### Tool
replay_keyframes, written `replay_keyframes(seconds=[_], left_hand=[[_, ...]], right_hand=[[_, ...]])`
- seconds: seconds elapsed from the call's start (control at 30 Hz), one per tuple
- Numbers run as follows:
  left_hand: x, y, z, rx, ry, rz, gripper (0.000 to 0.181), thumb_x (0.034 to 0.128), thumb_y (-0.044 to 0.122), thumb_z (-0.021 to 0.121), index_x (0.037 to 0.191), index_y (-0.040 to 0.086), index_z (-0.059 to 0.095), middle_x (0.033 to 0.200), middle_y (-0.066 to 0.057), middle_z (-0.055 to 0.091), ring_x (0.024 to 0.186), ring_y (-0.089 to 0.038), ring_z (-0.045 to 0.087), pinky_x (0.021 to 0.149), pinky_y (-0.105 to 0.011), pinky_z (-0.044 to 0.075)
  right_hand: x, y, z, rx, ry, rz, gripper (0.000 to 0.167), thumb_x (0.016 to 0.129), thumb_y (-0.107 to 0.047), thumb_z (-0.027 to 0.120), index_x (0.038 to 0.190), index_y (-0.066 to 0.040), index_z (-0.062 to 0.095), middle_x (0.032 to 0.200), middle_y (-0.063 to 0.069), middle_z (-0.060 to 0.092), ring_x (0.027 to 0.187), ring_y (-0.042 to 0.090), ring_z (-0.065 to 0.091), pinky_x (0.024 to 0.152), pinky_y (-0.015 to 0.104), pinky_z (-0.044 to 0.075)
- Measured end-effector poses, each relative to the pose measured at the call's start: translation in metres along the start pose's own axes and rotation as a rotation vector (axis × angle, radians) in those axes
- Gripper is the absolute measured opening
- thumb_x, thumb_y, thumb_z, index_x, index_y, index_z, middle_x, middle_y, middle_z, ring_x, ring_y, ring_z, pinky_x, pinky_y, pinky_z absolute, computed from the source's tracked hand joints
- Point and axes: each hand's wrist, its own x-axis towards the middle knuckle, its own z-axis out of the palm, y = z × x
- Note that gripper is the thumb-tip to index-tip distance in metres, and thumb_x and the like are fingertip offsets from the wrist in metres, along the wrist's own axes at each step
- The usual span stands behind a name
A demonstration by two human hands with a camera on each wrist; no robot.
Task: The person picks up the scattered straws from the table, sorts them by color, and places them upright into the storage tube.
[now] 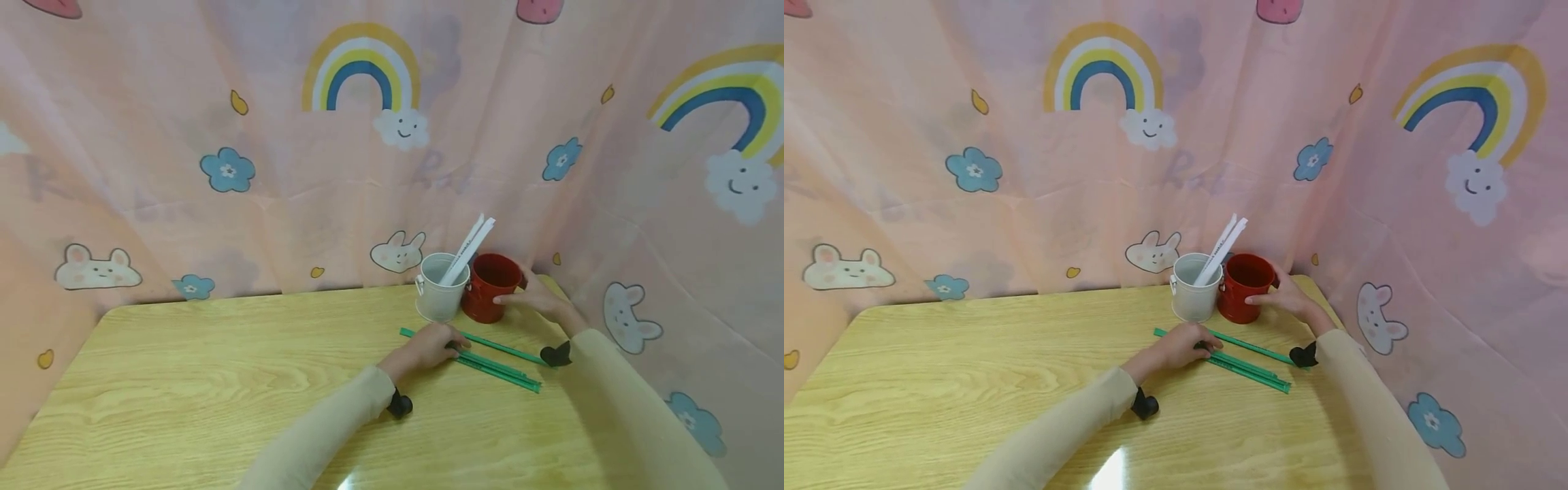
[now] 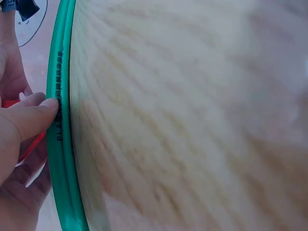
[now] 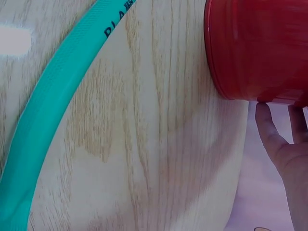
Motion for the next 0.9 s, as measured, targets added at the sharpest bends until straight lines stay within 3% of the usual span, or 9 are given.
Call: replay_keyframes(seconds=[0.1,0.23,0.33,0.57,0.77,0.9], left_hand=[[-0.003,0.002,0.002,0.132,0.014,0.04,0.025,0.0916,0.012,0.064,0.115,0.016,0.071,0.11,0.007,0.071,0.105,-0.005,0.063,0.092,-0.014,0.046],[-0.006,0.012,0.003,0.425,0.036,0.08,0.023,0.0928,0.017,0.062,0.11,0.028,0.074,0.106,0.012,0.071,0.097,-0.006,0.061,0.088,-0.016,0.045],[-0.007,0.02,0.004,0.557,0.049,0.062,0.025,0.0931,0.019,0.06,0.107,0.034,0.074,0.104,0.014,0.07,0.091,-0.007,0.056,0.082,-0.017,0.046],[-0.011,0.025,0.004,0.615,0.113,-0.012,0.023,0.0907,0.019,0.062,0.1,0.036,0.075,0.097,0.016,0.07,0.087,-0.007,0.059,0.072,-0.018,0.048],[-0.012,0.023,0.009,0.655,0.157,-0.025,0.024,0.0895,0.016,0.063,0.084,0.036,0.074,0.085,0.016,0.068,0.078,-0.007,0.061,0.058,-0.019,0.046],[-0.013,0.026,0.005,0.673,0.159,-0.03,0.024,0.0902,0.02,0.063,0.078,0.038,0.072,0.08,0.019,0.067,0.074,-0.005,0.06,0.051,-0.019,0.039]], right_hand=[[0.001,0.002,0.002,-0.006,0.0,0.002,0.094,0.083,-0.018,0.075,0.152,-0.007,0.011,0.151,0.021,0.03,0.139,0.042,0.024,0.109,0.066,0.026],[0.001,0.005,0.002,-0.007,-0.003,0.003,0.093,0.084,-0.02,0.074,0.152,-0.007,0.011,0.151,0.021,0.029,0.139,0.042,0.023,0.11,0.066,0.025],[-0.001,0.004,0.001,-0.002,-0.008,0.002,0.092,0.085,-0.019,0.073,0.152,-0.007,0.01,0.151,0.021,0.028,0.139,0.042,0.023,0.11,0.066,0.024],[-0.001,-0.002,0.0,-0.006,-0.01,-0.019,0.092,0.086,-0.019,0.072,0.152,-0.008,0.009,0.151,0.02,0.028,0.139,0.041,0.021,0.109,0.066,0.025],[-0.001,0.001,0.001,-0.022,0.001,-0.011,0.094,0.085,-0.019,0.073,0.152,-0.006,0.009,0.151,0.023,0.027,0.14,0.044,0.02,0.11,0.067,0.023],[0.0,0.002,0.002,-0.024,0.008,-0.013,0.096,0.084,-0.02,0.074,0.152,-0.005,0.008,0.152,0.024,0.027,0.141,0.045,0.019,0.11,0.067,0.021]])
